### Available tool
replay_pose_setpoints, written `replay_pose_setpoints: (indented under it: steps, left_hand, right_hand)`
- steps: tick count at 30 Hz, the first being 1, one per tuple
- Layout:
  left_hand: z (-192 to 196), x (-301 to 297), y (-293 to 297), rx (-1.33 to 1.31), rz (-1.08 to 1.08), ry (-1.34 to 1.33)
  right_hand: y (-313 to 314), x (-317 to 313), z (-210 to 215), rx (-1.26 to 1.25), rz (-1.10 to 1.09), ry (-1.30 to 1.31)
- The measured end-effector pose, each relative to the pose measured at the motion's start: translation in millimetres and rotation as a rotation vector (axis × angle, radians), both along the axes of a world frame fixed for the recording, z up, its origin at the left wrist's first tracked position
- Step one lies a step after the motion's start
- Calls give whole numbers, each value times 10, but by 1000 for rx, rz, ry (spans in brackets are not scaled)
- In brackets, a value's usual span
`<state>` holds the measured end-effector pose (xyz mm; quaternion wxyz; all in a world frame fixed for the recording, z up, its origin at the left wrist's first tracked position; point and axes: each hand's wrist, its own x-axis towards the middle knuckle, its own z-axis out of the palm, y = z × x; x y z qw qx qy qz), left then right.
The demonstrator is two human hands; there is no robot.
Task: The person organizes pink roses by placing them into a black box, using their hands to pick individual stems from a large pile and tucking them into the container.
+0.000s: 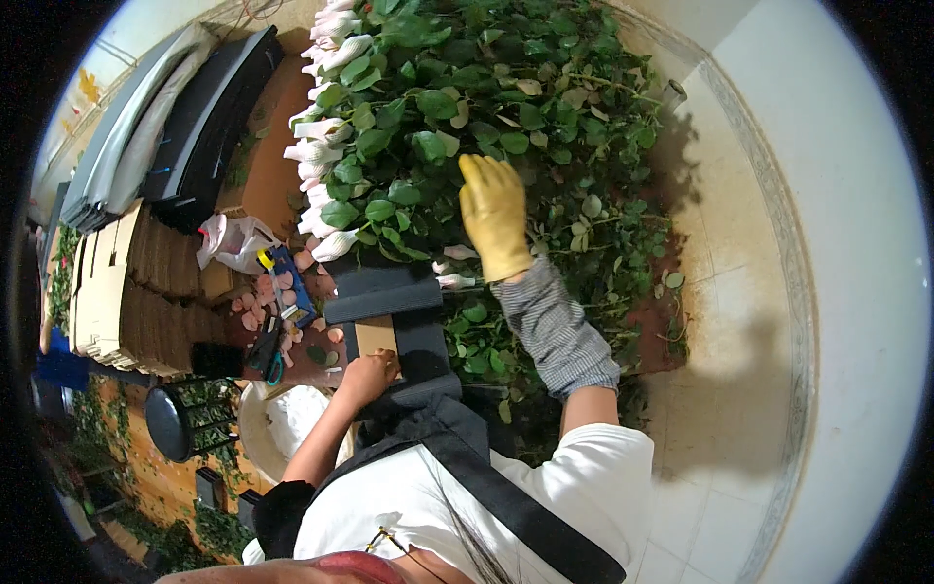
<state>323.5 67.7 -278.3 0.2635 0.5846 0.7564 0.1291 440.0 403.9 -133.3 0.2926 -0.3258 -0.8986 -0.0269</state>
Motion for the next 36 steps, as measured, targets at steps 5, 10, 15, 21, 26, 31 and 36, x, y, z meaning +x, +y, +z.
replay_pose_setpoints:
  steps: [5,10,15,21,26,31,36]
  left_hand:
    - [111,11,25,-88,-27,40]
    - [131,34,63,-125,-26,64]
    - [26,9,12,43,-57,43]
    - [-66,-49,3,2,-78,37]
    - [-37,-46,21,-6,-95,70]
    - [13,-63,38,-38,-90,58]
    - [20,-42,35,-4,-61,13]
  right_hand:
    - [526,-482,-503,-42,16,-6]
    - [1181,-757,-364,225,-12,-14]
    - [1101,-708,-438,275,-8,-73]
    - [934,-391,303,-35,85,-197]
    - [693,-559,1030,89,10,617]
    - [48,-640,292,-26,28,119]
    - [-294,-254,-490,92,71,27]
